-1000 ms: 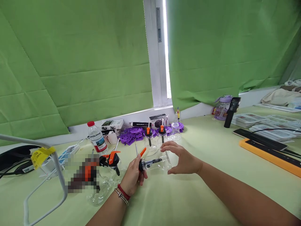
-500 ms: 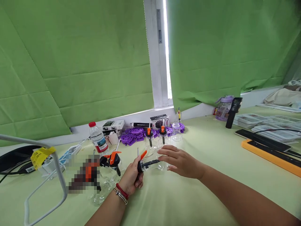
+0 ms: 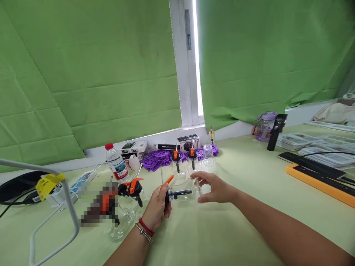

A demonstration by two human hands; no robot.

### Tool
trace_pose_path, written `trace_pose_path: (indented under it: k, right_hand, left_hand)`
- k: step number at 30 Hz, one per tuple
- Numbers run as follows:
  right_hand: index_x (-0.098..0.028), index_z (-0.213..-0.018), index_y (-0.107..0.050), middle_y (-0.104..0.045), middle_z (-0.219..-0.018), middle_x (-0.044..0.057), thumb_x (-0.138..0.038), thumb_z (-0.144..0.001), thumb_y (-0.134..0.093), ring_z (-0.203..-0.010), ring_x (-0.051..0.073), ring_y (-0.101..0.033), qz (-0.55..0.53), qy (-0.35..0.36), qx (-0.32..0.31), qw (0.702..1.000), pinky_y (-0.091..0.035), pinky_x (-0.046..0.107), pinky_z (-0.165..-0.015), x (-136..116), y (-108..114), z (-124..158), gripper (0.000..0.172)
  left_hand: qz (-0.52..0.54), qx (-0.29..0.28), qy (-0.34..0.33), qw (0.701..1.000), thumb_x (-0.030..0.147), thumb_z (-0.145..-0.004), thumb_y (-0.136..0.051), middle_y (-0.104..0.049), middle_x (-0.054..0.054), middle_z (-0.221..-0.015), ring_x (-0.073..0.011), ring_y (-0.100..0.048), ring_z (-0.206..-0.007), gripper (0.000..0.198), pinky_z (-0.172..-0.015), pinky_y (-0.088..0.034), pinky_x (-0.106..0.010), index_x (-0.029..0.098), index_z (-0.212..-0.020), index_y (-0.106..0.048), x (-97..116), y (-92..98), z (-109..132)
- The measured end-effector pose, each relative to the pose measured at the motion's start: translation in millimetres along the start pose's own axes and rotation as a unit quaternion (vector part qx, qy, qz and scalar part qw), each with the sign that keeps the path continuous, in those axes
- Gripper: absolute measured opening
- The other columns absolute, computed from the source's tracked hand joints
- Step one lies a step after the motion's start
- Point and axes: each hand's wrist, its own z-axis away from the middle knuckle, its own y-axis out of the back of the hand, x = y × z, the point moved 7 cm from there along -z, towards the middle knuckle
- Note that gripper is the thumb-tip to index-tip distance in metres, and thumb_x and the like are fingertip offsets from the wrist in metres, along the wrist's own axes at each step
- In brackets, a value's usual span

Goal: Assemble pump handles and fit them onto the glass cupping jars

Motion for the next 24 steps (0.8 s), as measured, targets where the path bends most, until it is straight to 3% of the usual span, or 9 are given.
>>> trace_pose_path:
  k: [3,5,11,14,16,19,21,24]
  right_hand:
    - [-0.018,-0.120,-0.048,-0.063,-0.088,0.006,-0.060,-0.082,-0.052,-0.061,0.015,-0.064,-0.147,-0.142,-0.019,0.979,-0.053,0.029,-0.055,20,-10,2,0.057]
    - [-0.018,-0.119,-0.045,-0.063,-0.074,0.003,-0.063,-0.088,-0.036,-0.048,0.015,-0.062,-0.214,-0.221,-0.036,0.951,-0.049,0.026,-0.043,28,-20,5,0.056]
    - [-0.017,-0.115,-0.042,-0.064,-0.060,0.005,-0.075,-0.085,-0.014,-0.040,0.019,-0.060,-0.274,-0.370,-0.038,0.887,-0.046,0.027,-0.034,44,-37,15,0.071]
    - [-0.018,-0.123,-0.039,-0.066,-0.075,0.008,-0.077,-0.082,-0.016,-0.046,0.019,-0.064,-0.279,-0.355,-0.021,0.892,-0.049,0.029,-0.038,42,-34,13,0.076]
    - [-0.023,-0.133,-0.032,-0.062,-0.105,0.014,-0.077,-0.082,-0.026,-0.057,0.018,-0.068,-0.281,-0.307,-0.025,0.909,-0.053,0.030,-0.046,35,-31,10,0.074]
    - [-0.037,-0.145,-0.015,-0.032,-0.143,0.016,-0.060,-0.079,-0.059,-0.075,0.014,-0.068,-0.234,-0.223,-0.060,0.944,-0.056,0.033,-0.066,23,-29,8,0.082]
    - [-0.042,-0.146,-0.009,-0.025,-0.147,0.014,-0.042,-0.074,-0.072,-0.076,0.009,-0.063,-0.165,-0.172,-0.070,0.969,-0.054,0.032,-0.073,18,-26,7,0.096]
    - [-0.040,-0.147,-0.010,-0.043,-0.133,0.010,-0.028,-0.073,-0.073,-0.068,0.005,-0.054,-0.063,-0.115,-0.050,0.990,-0.051,0.029,-0.072,17,-19,6,0.098]
  left_hand:
    - [-0.044,-0.001,-0.049,0.998,0.067,-0.078,-0.046,-0.049,0.007,-0.040,-0.0071,-0.035,-0.027,0.046,-0.028,-0.024,-0.018,0.021,-0.075,-0.043,8,-3.2,4]
    - [-0.068,0.005,-0.067,0.995,0.065,-0.079,-0.046,-0.049,0.007,-0.042,-0.0070,-0.036,-0.028,0.044,-0.028,-0.027,-0.017,0.021,-0.075,-0.042,11,-3.5,6]
    - [-0.069,0.014,-0.100,0.993,0.057,-0.078,-0.054,-0.048,0.007,-0.057,-0.0104,-0.053,-0.044,0.038,-0.031,-0.038,-0.018,0.020,-0.081,-0.045,9,-1.9,3]
    - [-0.043,0.021,-0.094,0.994,0.052,-0.074,-0.061,-0.048,0.006,-0.062,-0.0105,-0.055,-0.049,0.037,-0.033,-0.040,-0.018,0.019,-0.079,-0.046,6,0.7,-2]
    - [-0.026,0.042,-0.081,0.995,0.052,-0.074,-0.063,-0.047,0.006,-0.060,-0.0104,-0.054,-0.049,0.037,-0.032,-0.039,-0.017,0.019,-0.079,-0.047,5,5.6,-4]
    - [-0.007,0.064,-0.049,0.997,0.054,-0.075,-0.060,-0.049,0.006,-0.054,-0.0090,-0.049,-0.043,0.038,-0.031,-0.036,-0.017,0.018,-0.081,-0.048,4,12.1,-7]
    - [0.009,0.062,-0.021,0.998,0.056,-0.075,-0.059,-0.050,0.007,-0.053,-0.0081,-0.046,-0.038,0.040,-0.030,-0.035,-0.018,0.018,-0.083,-0.048,1,13.0,-7]
    - [0.027,0.042,0.005,0.999,0.060,-0.074,-0.058,-0.050,0.007,-0.052,-0.0076,-0.044,-0.034,0.044,-0.029,-0.037,-0.019,0.018,-0.084,-0.048,-2,9.4,-6]
